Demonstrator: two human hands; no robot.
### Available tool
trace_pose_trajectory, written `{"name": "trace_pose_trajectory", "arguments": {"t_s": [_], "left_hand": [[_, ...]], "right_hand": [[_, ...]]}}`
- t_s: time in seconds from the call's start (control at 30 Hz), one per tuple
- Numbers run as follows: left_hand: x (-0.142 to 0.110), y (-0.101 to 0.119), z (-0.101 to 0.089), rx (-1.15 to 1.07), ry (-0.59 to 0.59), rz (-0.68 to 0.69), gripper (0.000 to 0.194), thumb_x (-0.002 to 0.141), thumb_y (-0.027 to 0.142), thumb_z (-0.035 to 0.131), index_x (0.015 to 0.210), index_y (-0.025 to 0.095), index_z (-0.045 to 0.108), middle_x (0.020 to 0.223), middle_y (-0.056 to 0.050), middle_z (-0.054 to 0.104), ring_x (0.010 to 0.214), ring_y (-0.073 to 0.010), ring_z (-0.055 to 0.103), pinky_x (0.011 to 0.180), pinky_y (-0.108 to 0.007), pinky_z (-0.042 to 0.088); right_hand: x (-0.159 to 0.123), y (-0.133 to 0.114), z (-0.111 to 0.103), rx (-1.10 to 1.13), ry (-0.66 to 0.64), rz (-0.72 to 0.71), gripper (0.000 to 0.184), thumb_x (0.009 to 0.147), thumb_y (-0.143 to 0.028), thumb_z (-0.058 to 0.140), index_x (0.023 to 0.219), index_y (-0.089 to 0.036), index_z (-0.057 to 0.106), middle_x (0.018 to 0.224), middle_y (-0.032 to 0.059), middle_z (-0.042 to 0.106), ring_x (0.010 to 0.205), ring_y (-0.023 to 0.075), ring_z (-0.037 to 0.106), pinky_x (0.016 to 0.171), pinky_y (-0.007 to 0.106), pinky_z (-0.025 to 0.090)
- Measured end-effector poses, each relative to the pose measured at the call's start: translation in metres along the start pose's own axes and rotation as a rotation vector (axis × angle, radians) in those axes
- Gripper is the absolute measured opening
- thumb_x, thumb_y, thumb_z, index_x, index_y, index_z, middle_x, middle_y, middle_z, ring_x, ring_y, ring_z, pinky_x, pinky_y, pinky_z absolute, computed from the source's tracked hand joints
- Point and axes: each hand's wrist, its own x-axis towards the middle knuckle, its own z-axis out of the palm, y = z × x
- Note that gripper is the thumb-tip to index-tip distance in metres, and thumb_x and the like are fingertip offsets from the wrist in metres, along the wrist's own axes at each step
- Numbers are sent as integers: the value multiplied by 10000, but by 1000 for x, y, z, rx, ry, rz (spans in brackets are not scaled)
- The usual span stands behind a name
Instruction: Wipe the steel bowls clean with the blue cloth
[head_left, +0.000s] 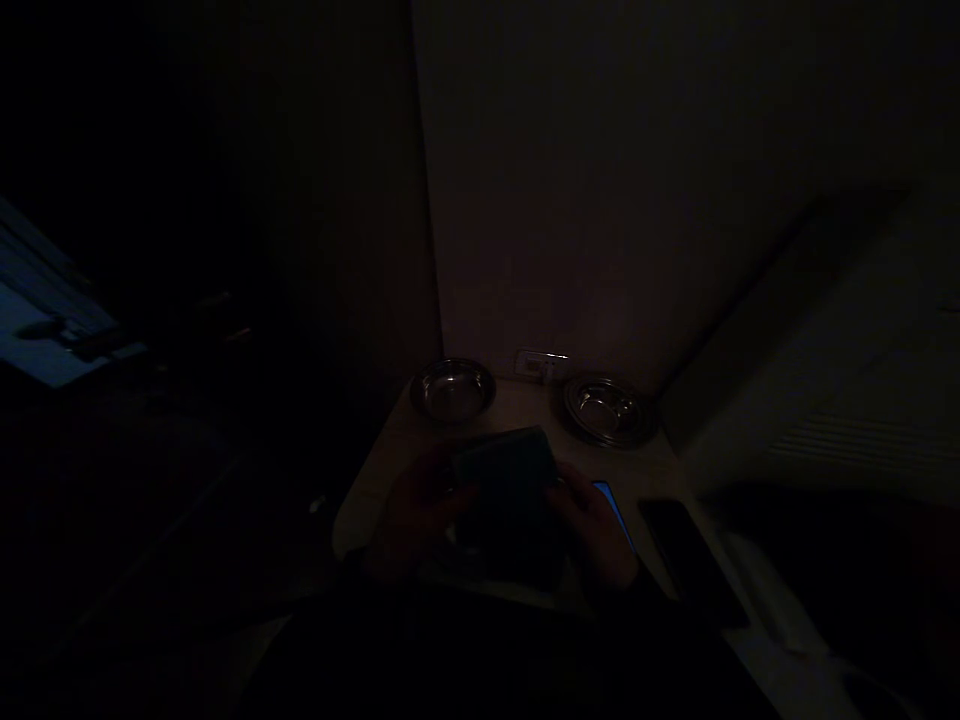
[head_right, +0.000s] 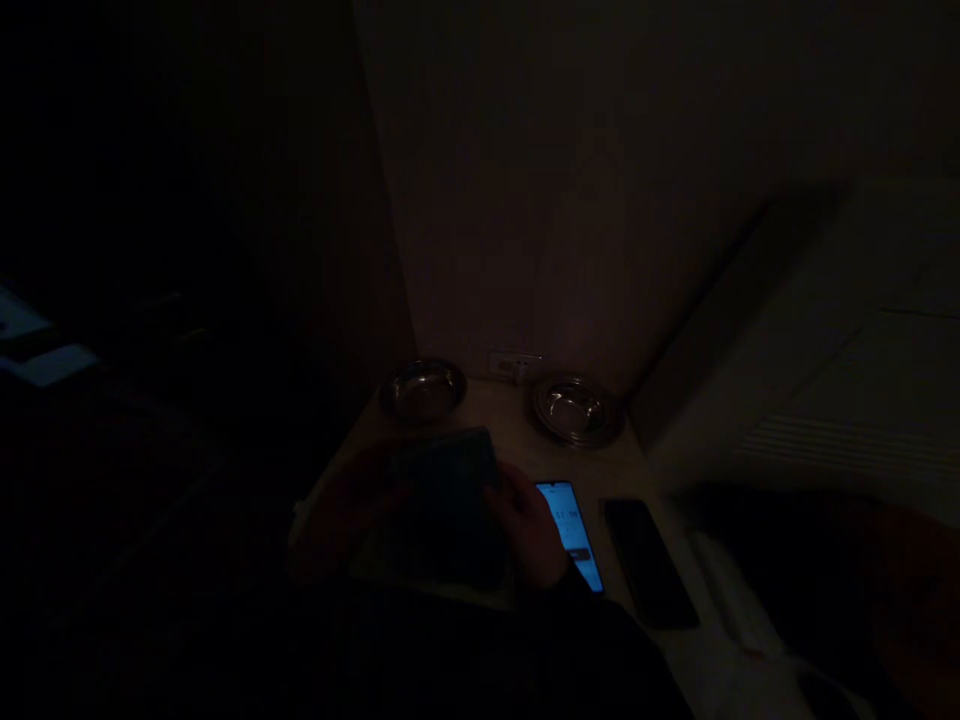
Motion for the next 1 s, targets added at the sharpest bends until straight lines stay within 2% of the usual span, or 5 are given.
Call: {"name": "trace_pose_trajectory", "arguments": {"t_s": [0.2, 0.3, 0.4, 0.63, 1.0], "left_hand": [[1, -1, 0, 117, 11, -39, 350, 667, 327, 692, 972, 159, 659, 958, -81, 734, 895, -245, 689, 779, -346, 554], [0, 3, 6, 64, 24, -29, 387, 673, 343, 689, 1015, 167, 644, 993, -82, 729, 915, -240, 687, 787, -337, 552], [-2, 7, 14, 17, 1, -22, 392, 695, 360, 674, 1029, 158, 638, 1009, -90, 726, 926, -231, 685, 798, -319, 548], [-4, 13, 20, -13, -18, -55, 309, 724, 373, 659, 952, 165, 673, 959, -74, 733, 898, -220, 685, 791, -310, 541], [7, 31, -19, 22, 252, -139, 619, 665, 441, 715, 1209, 181, 578, 946, -84, 732, 885, -243, 689, 707, -311, 550]], "right_hand": [[5, -4, -3, -132, 0, -154, 595, 729, -365, 709, 1280, -287, 500, 1098, 65, 677, 1012, 252, 634, 876, 439, 496], [4, -5, 0, -403, 145, -391, 445, 775, -306, 660, 1205, -278, 550, 1192, 81, 621, 1087, 252, 586, 890, 431, 487], [-3, -8, 12, -633, 98, -552, 350, 769, -272, 667, 1112, -263, 599, 1171, 75, 622, 1078, 251, 578, 890, 416, 485], [-13, -17, 34, -618, -14, -370, 413, 824, -319, 609, 1232, -272, 572, 1151, 68, 658, 1027, 258, 619, 901, 417, 482], [20, -52, -7, -411, 229, -250, 302, 727, -483, 651, 878, -221, 663, 867, 36, 710, 824, 250, 630, 732, 365, 491]]}}
